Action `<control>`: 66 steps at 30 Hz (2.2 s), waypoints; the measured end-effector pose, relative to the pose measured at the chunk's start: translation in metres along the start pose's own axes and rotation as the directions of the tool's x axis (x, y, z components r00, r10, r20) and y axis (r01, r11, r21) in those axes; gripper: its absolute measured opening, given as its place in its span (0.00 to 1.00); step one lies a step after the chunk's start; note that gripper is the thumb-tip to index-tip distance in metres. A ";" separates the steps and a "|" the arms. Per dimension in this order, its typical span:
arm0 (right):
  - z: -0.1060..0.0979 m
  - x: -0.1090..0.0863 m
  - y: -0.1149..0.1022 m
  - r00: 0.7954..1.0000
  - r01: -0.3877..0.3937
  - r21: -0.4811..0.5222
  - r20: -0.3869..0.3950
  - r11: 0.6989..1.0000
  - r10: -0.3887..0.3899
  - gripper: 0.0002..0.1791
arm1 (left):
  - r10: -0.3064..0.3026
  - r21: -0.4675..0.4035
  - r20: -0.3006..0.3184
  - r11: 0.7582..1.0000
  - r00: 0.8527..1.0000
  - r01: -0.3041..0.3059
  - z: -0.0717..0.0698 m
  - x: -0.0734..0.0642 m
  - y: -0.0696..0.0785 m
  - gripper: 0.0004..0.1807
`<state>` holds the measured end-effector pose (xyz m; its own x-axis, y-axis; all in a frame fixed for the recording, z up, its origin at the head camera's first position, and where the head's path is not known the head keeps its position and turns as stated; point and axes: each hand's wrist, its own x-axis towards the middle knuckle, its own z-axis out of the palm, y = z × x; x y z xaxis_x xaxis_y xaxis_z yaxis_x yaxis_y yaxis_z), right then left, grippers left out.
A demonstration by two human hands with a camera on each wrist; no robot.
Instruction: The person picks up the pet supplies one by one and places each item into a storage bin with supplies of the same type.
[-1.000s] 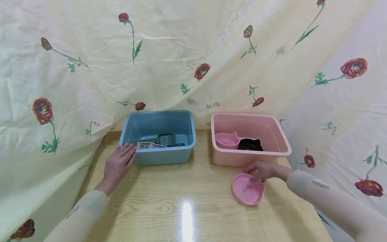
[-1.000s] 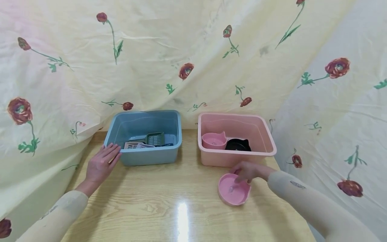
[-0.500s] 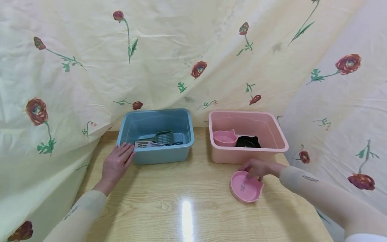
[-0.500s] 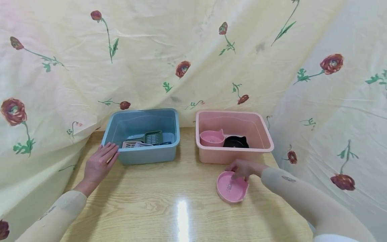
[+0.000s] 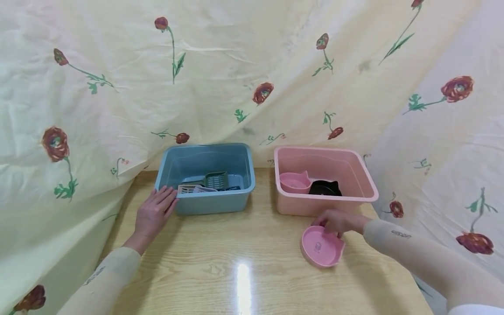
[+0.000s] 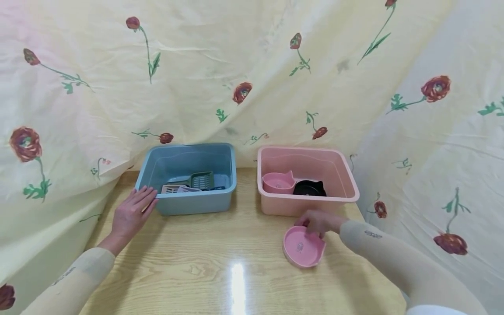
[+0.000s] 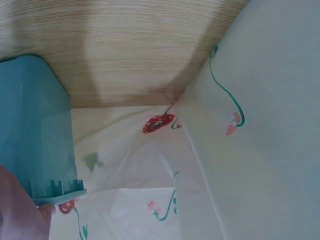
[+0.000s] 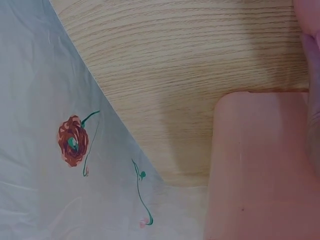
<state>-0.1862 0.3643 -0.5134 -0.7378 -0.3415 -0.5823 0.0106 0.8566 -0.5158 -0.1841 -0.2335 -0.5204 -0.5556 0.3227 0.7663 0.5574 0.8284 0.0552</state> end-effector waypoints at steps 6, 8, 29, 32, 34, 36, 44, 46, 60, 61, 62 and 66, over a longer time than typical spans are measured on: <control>0.002 -0.002 -0.003 0.998 0.056 0.000 -0.006 0.998 -0.056 0.25 | 0.028 0.009 -0.020 1.000 0.999 -0.028 -0.001 0.000 0.000 0.35; 0.003 -0.003 -0.004 0.998 0.059 0.013 -0.015 0.998 -0.059 0.25 | 0.039 0.013 -0.027 0.999 0.999 -0.038 -0.001 0.000 0.000 0.34; 0.007 -0.001 0.003 0.983 0.180 -0.053 -0.036 0.982 -0.182 0.24 | 0.052 0.022 -0.017 0.998 0.998 -0.052 0.000 -0.003 -0.003 0.36; 0.007 -0.002 0.005 0.978 0.203 -0.057 -0.033 0.977 -0.205 0.23 | 0.045 0.026 -0.006 0.999 0.999 -0.045 0.000 -0.004 -0.002 0.37; 0.007 -0.001 0.005 0.974 0.222 -0.071 -0.029 0.973 -0.224 0.23 | 0.039 0.027 0.001 0.999 0.999 -0.039 0.000 -0.004 -0.002 0.37; 0.006 0.000 0.006 0.972 0.233 -0.075 -0.025 0.970 -0.236 0.22 | 0.033 0.028 0.008 0.999 0.999 -0.033 -0.001 -0.004 -0.002 0.37; 0.005 0.004 0.009 0.956 0.290 -0.095 -0.017 0.952 -0.293 0.19 | 0.018 0.032 0.025 0.999 1.000 -0.019 -0.001 -0.004 -0.002 0.38; 0.005 0.004 0.010 0.955 0.293 -0.088 -0.015 0.952 -0.295 0.19 | 0.017 0.034 0.030 0.999 0.999 -0.018 -0.001 -0.005 -0.002 0.38; 0.003 0.008 0.015 0.970 0.242 -0.051 -0.010 0.969 -0.243 0.21 | 0.001 0.053 0.044 0.999 0.999 -0.003 -0.001 -0.003 -0.001 0.39; 0.003 0.009 0.015 0.970 0.242 -0.048 -0.005 0.969 -0.242 0.21 | -0.002 0.057 0.047 0.998 0.999 0.000 -0.001 -0.003 -0.001 0.39; 0.003 0.009 0.016 0.969 0.248 -0.048 -0.001 0.967 -0.249 0.21 | -0.003 0.057 0.048 0.998 0.999 0.001 -0.001 -0.003 -0.001 0.39; 0.002 0.011 0.016 0.963 0.269 -0.040 0.012 0.962 -0.269 0.21 | 0.000 0.047 0.047 0.999 0.999 -0.002 -0.002 -0.005 -0.001 0.29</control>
<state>-0.1928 0.3736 -0.5300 -0.7054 -0.5637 -0.4297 -0.2151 0.7479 -0.6280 -0.1804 -0.2376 -0.5232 -0.5840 0.3439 0.7353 0.5291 0.8482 0.0236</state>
